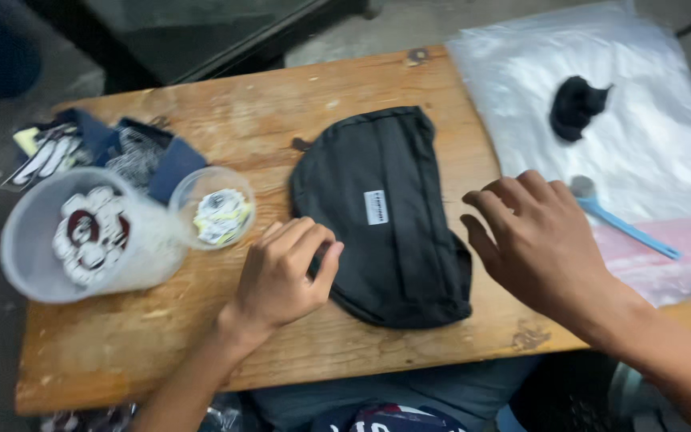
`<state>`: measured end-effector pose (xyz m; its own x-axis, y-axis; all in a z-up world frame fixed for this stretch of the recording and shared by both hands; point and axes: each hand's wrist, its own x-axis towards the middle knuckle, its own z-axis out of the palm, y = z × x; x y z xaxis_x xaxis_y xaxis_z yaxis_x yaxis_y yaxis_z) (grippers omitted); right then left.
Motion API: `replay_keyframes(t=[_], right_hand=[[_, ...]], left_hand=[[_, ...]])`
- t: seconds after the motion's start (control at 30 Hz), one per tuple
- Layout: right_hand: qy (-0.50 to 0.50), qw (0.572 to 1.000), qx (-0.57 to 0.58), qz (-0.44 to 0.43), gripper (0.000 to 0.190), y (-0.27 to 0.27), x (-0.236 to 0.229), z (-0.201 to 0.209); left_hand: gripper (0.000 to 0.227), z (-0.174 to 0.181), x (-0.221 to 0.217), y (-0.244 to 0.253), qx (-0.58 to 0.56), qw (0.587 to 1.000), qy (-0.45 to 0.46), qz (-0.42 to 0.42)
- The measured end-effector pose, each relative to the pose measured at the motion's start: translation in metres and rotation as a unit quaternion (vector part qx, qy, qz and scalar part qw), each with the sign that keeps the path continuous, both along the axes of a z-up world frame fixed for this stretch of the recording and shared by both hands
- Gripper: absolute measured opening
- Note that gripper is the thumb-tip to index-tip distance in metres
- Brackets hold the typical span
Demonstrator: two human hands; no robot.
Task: The person cleans a black bag with a brush, attaches a decorative patch to it, and then places the bag into a clear plastic bag for packaging.
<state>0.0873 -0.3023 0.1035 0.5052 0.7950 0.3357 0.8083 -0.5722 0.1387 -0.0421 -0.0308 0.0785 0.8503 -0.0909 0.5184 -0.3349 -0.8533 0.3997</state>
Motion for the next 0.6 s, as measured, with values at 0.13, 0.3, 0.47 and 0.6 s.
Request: replay_keyframes(t=[0.13, 0.3, 0.47, 0.6], right_hand=[[0.021, 0.991, 0.018, 0.131, 0.011, 0.085, -0.009, -0.003], [0.098, 0.962, 0.104, 0.234, 0.016, 0.19, -0.009, -0.021], [0.23, 0.941, 0.089, 0.232, 0.013, 0.294, 0.01, -0.018], [0.197, 0.95, 0.097, 0.224, 0.009, 0.367, 0.029, -0.029]], left_hand=[[0.011, 0.015, -0.041, 0.041, -0.02, 0.996, -0.035, 0.076], [0.008, 0.03, -0.077, 0.09, -0.057, 0.98, -0.124, 0.144], [0.005, 0.062, -0.079, 0.135, -0.046, 0.979, -0.105, 0.166], [0.01, 0.08, -0.066, 0.177, -0.083, 0.985, -0.066, 0.139]])
